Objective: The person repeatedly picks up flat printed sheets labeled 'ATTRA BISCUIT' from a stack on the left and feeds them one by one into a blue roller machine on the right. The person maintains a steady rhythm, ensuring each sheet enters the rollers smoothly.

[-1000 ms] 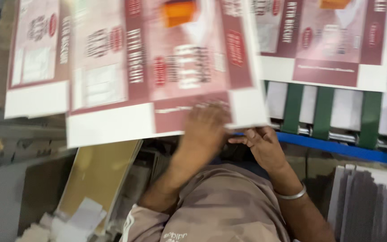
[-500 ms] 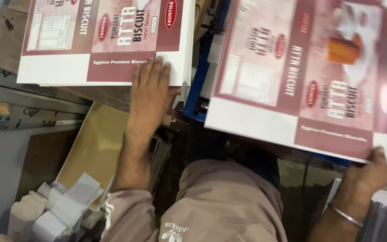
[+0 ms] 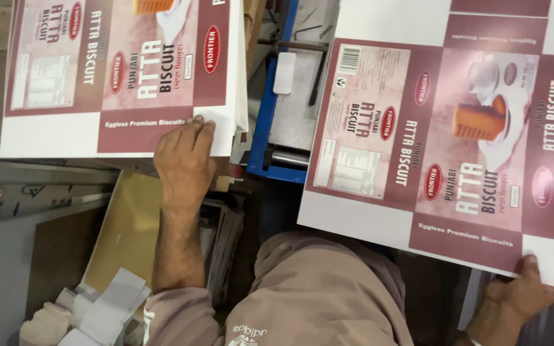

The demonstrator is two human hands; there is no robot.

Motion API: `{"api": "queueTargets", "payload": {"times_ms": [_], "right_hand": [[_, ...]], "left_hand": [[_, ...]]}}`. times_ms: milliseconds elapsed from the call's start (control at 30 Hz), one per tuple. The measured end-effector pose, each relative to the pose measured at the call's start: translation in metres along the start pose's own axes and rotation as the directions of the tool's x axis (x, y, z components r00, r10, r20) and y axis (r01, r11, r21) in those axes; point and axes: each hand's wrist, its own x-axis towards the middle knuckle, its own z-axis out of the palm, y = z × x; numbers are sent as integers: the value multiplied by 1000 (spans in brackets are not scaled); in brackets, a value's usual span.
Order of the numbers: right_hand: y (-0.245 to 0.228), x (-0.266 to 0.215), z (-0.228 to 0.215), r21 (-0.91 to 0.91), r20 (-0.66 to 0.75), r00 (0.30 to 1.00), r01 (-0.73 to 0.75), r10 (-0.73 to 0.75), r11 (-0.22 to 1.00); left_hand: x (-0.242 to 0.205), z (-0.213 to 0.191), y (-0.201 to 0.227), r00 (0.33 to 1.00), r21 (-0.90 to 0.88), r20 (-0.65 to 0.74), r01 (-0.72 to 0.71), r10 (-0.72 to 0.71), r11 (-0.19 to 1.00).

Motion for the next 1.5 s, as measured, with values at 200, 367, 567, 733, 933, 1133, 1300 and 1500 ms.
{"api": "queueTargets", "payload": {"times_ms": [200,367,567,733,933,1133,1300,1500], "right_hand": [[-5,10,34,98,38,999,22,-26,995],[3,50,79,201,-20,998,-49,55,978],[11,52,109,118,137,964,-246,229,962],[9,8,121,48,324,873,-400,364,915],[-4,-35,136,-64,468,779,-442,418,895],[-29,-79,177,-10,764,575,-445,294,896],[-34,-123,220,86,911,362,-637,199,766],[-50,-88,213,206,608,690,-616,393,761]], "left_hand": [[-4,-19,2,989,-31,140,-34,38,999],[-4,-12,-9,991,-24,134,12,-8,1000],[-5,-20,-16,978,-63,207,13,0,998],[-7,-23,-31,979,-155,195,-21,52,988],[-8,-19,-79,853,-504,155,502,-499,702],[-7,14,21,1000,-265,-21,-21,16,964],[12,15,144,957,-353,133,-197,258,915],[7,-17,126,926,-365,265,-162,269,917]]}}
